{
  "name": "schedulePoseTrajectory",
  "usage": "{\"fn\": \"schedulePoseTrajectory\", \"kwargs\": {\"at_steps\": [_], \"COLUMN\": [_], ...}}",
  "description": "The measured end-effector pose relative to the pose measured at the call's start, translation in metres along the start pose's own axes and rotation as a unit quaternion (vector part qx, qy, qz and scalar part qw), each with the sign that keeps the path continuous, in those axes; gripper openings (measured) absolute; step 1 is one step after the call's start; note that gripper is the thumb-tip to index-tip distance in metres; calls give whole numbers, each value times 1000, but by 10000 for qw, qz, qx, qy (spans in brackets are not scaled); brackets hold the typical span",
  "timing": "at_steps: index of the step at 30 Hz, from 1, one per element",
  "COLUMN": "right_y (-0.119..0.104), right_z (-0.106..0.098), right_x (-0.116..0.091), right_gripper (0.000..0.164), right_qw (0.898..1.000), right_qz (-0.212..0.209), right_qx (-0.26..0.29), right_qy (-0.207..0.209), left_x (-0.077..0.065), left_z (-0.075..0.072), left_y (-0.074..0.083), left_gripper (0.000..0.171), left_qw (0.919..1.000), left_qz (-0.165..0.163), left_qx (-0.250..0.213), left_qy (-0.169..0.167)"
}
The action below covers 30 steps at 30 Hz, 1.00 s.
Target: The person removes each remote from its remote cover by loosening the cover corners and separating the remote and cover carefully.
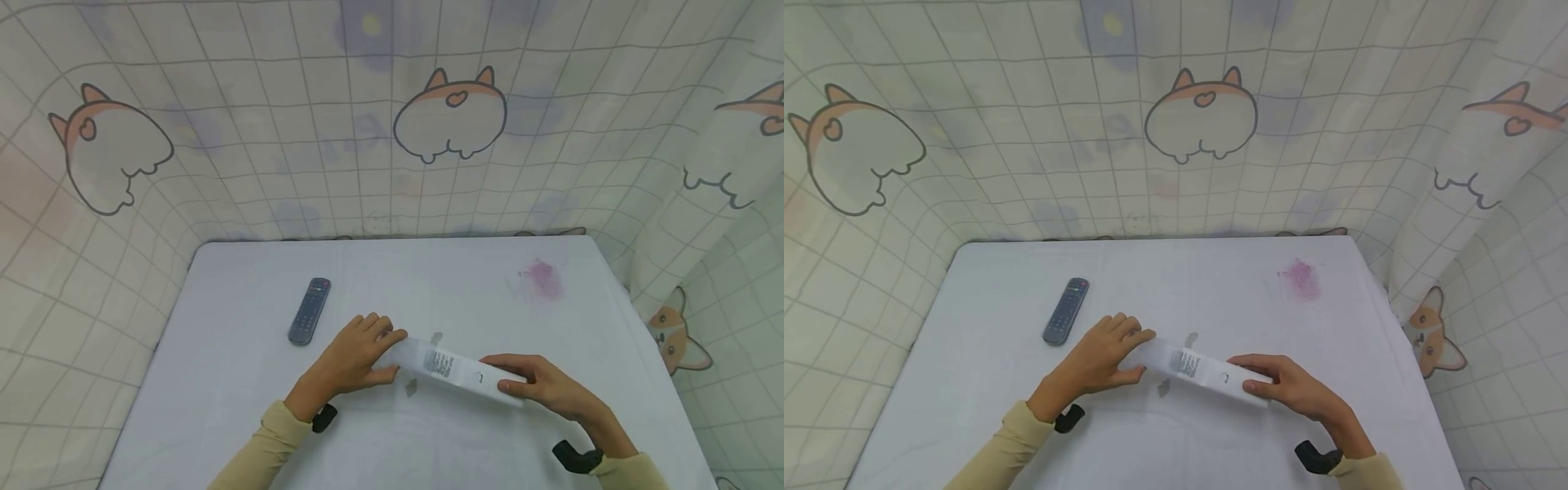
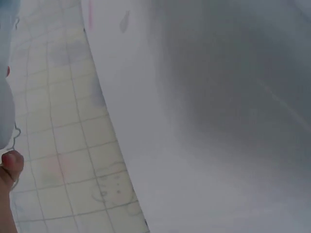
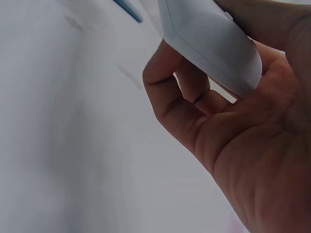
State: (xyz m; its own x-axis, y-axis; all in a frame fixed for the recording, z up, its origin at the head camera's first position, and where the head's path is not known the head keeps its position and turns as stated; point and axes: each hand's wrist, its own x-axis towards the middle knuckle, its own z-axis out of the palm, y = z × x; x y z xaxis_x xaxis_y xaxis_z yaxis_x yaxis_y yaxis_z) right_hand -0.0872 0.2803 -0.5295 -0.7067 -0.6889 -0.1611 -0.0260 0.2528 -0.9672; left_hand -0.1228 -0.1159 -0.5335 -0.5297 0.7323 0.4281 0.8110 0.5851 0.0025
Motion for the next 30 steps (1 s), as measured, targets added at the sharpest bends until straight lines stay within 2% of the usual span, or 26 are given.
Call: {"fn": "schedulePoseTrajectory", "kwargs": {"at_steps": [3,8,11,13,14,15,16,20,22,23,25,28,30], "right_y": [3,7,10,11,12,13,14,18,20,21,22,24,26], "right_z": [7,18,22,26,27,29,31,40,45,47,53,61,67], "right_x": [2,6,7,7,7,7,8,10,12,13,16,20,22], "right_gripper": [43,43,43,43,43,43,44,46,47,47,48,48,48], "right_qw": [9996,9982,9971,9962,9957,9951,9944,9916,9897,9886,9860,9816,9791], "right_qz": [-35,51,44,3,-28,-57,-93,-173,-183,-185,-171,-139,-118], "right_qx": [62,138,211,290,337,403,474,721,854,921,1083,1311,1405], "right_qy": [263,590,729,824,864,902,936,1061,1137,1177,1253,1381,1469], "left_x": [-2,-6,-5,-4,-3,-2,-1,4,6,7,9,11,13], "left_z": [0,2,3,4,4,5,5,6,8,9,10,13,15], "left_y": [2,4,7,10,12,14,17,26,30,32,35,39,41], "left_gripper": [52,61,70,78,82,87,91,100,96,93,85,71,64], "left_qw": [9951,9706,9502,9267,9091,8877,8618,7335,6808,6611,6364,6041,5868], "left_qz": [-571,-1367,-1813,-2213,-2445,-2656,-2875,-3607,-3846,-3945,-4059,-4102,-4069], "left_qx": [-806,-1980,-2518,-2997,-3319,-3693,-4097,-5646,-6107,-6251,-6408,-6625,-6749], "left_qy": [-102,1,278,499,592,701,820,1144,1252,1289,1404,1674,1858]}}
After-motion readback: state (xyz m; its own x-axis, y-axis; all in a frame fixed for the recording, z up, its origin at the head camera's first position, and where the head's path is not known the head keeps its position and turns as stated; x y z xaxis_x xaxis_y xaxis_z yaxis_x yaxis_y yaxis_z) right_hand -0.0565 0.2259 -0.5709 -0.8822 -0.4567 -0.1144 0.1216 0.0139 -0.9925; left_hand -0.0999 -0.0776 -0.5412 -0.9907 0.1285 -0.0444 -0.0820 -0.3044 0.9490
